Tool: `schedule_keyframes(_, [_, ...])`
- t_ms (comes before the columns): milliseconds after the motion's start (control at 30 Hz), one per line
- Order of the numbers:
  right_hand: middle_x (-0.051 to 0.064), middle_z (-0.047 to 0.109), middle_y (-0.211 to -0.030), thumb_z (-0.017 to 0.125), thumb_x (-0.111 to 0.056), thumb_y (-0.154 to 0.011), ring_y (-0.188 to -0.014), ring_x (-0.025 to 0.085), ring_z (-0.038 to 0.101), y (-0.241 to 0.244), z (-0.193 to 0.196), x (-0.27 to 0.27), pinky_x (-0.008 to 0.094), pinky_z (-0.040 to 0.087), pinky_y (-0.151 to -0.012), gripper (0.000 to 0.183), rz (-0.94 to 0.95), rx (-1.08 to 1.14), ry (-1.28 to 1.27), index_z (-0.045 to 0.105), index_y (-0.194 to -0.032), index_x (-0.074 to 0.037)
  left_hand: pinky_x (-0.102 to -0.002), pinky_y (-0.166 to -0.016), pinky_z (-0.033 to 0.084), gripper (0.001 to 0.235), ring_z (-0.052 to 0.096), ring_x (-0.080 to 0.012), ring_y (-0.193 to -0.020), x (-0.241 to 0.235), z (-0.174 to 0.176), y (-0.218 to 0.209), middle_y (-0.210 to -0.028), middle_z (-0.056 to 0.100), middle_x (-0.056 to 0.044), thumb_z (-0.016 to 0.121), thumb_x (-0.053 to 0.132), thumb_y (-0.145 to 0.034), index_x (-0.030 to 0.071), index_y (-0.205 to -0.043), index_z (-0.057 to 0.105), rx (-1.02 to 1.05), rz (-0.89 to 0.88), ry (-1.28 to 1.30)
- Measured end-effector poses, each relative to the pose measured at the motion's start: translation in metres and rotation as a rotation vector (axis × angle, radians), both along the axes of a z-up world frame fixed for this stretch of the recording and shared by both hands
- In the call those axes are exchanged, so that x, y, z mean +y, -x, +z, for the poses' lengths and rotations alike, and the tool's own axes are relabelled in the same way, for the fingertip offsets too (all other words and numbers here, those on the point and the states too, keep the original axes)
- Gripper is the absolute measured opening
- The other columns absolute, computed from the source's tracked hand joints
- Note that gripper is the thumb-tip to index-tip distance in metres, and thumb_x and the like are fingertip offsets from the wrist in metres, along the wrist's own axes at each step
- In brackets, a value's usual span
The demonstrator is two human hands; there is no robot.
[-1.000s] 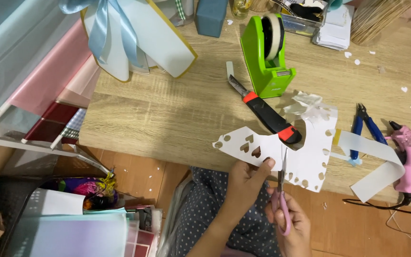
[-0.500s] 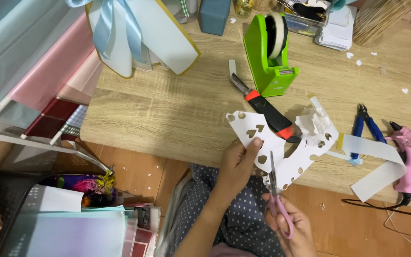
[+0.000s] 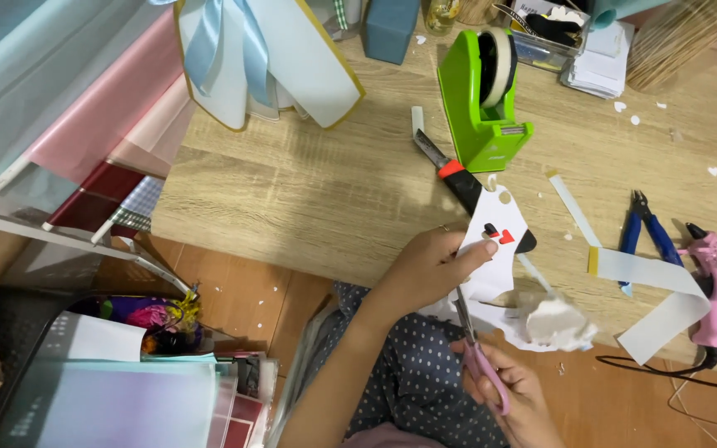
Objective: The person rolls sheets of light blue and white paper into cylindrical shapes and places them into a container. They then use scissors to cut heart shapes out of a white paper sheet with pre-cut holes.
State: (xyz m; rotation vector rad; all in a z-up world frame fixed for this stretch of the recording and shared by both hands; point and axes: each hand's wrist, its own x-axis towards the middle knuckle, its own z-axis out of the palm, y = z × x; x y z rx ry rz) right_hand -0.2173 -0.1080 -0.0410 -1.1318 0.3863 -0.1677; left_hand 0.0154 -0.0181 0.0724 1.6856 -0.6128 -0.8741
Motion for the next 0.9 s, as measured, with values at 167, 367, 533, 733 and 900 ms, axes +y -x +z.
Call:
schedule_keyframes(167, [0.012,0.071,-0.099,0.084,-0.033,-0.081,-0.06,0.014,0.048,0.003,-0.014,-0.01,0.024,0.034,-0.061,0.073,-0.09,-0.021,0.012,0.063,-0.133,0.016,-0.036,-0.102,0.046,0.057,0.056,-0.0229,-0.13,0.004,0.011,0.005,-0.138,0.06,-0.009,0.055,0.045,-0.092,0.011,-0.137,0.059,-0.175,0.126,0.163])
schedule_keyframes(367, [0.023,0.066,-0.133,0.082,-0.026,-0.079,-0.059,0.017,0.048,-0.002,-0.014,-0.006,0.027,0.041,-0.07,0.072,-0.194,-0.046,-0.024,0.059,-0.136,0.012,-0.047,-0.113,0.034,0.014,0.053,-0.0257,-0.133,0.019,-0.02,0.047,-0.135,0.06,-0.003,0.065,0.03,-0.095,0.016,-0.095,0.065,-0.504,0.407,0.274])
schedule_keyframes(533, [0.005,0.062,-0.083,0.079,-0.033,-0.088,-0.062,0.014,0.047,-0.019,0.013,0.002,0.024,0.037,-0.068,0.066,-0.13,-0.087,0.058,0.063,-0.133,0.012,-0.052,-0.115,0.028,0.02,0.048,-0.0276,-0.137,0.019,-0.021,0.054,-0.139,0.058,-0.004,0.063,0.034,-0.096,0.015,-0.092,0.068,-0.497,0.381,0.23])
schedule_keyframes(733, [0.003,0.063,-0.08,0.079,-0.032,-0.087,-0.061,0.013,0.052,-0.031,0.022,-0.011,0.024,0.042,-0.061,0.059,-0.089,-0.065,0.156,0.068,-0.13,0.007,-0.05,-0.114,0.031,0.012,0.054,-0.0273,-0.133,0.011,-0.023,0.042,-0.138,0.061,-0.002,0.062,0.027,-0.096,0.016,-0.091,0.064,-0.515,0.367,0.279])
schedule_keyframes(900, [0.0,0.061,-0.072,0.076,-0.033,-0.088,-0.063,0.01,0.049,-0.044,0.046,-0.032,0.023,0.043,-0.06,0.054,0.003,-0.034,0.329,0.07,-0.13,0.001,-0.05,-0.116,0.029,0.015,0.051,-0.0271,-0.136,0.011,-0.005,0.027,-0.14,0.059,-0.004,0.062,0.03,-0.097,0.016,-0.092,0.064,-0.473,0.322,0.305])
